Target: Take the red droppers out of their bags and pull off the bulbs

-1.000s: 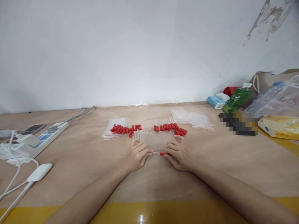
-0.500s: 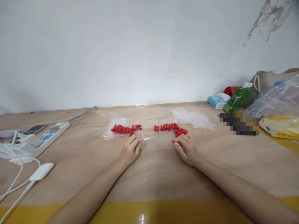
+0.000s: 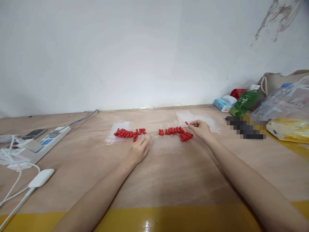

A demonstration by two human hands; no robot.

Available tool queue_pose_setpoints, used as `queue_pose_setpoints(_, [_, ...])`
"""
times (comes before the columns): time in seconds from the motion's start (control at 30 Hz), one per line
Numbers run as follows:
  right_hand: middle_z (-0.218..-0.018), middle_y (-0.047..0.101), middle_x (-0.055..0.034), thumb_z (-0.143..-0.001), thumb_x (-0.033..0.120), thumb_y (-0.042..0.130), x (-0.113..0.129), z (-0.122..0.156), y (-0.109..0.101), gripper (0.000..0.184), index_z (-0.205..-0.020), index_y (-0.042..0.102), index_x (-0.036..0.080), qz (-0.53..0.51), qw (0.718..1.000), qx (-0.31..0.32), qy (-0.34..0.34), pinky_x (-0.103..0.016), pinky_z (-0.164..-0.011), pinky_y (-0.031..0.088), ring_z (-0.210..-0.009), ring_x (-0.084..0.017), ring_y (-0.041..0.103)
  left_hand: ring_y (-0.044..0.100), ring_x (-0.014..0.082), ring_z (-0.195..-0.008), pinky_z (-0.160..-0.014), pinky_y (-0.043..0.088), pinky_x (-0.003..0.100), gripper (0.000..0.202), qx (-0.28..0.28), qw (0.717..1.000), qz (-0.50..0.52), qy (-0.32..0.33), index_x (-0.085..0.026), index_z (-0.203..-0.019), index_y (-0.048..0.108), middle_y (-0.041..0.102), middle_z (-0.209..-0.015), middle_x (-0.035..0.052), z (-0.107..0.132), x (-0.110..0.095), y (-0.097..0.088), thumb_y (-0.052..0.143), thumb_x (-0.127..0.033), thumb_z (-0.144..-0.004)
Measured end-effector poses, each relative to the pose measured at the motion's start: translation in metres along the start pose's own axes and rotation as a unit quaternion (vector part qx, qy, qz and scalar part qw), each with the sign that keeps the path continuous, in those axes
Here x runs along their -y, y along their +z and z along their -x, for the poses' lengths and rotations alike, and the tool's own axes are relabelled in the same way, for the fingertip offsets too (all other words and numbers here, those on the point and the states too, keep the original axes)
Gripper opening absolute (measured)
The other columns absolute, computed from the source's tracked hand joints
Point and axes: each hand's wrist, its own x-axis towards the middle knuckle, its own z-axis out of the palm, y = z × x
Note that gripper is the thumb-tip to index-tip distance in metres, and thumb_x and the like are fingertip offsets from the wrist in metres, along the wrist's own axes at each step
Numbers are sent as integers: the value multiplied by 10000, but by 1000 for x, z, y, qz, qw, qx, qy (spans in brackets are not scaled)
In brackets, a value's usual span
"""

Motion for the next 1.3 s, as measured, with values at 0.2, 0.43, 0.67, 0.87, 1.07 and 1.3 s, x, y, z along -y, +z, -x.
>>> queue_pose_setpoints(0.2, [-579,632,-24,-612,351,612,-13,-6,6,195,-612,638,158,63,996,50,46,-225,-489,363,-535,-132,542,574,154,-800,-718,490,270,175,77,992,103,-11,-160,-939,596,595,-903,76,3,-4,-5,481,-239,-833])
queue_pose_setpoints(0.43, [-533,617,-11,-640,372,596,-14,-3,1,226,-614,661,157,121,988,80,51,-222,-464,339,-505,-127,523,560,186,-860,-775,464,342,274,96,987,125,-29,-164,-999,608,604,-950,93,1,-6,-15,534,-344,-805])
queue_pose_setpoints(0.67, [-707,663,-41,-713,344,525,-5,-2,2,219,-733,680,190,168,985,49,4,-249,-553,355,-648,-166,569,389,272,-1217,-1023,217,506,494,190,977,92,-15,-248,-1190,526,521,-1251,73,-4,-8,-17,523,-516,-775])
queue_pose_setpoints(0.87, [-765,663,-9,-696,395,572,31,19,20,206,-777,686,244,176,973,97,-114,-241,-625,362,-728,-155,564,424,242,-1200,-1060,122,527,463,237,964,107,-52,-246,-1201,514,519,-1254,72,-2,-5,-13,467,-498,-816])
queue_pose_setpoints(1.07, [-937,644,-54,-773,364,524,47,30,41,211,-852,682,249,274,916,93,-279,-352,-738,314,-892,-229,497,441,238,-1182,-1050,145,531,406,223,966,118,-52,-245,-1185,529,539,-1227,77,1,-3,-13,471,-438,-832])
queue_pose_setpoints(1.3, [-857,672,-56,-821,249,469,42,29,52,212,-787,678,248,269,906,65,-319,-425,-798,258,-882,-229,497,453,233,-1157,-1035,167,541,381,196,973,116,-41,-255,-1178,529,557,-1194,68,1,-4,-17,484,-413,-834])
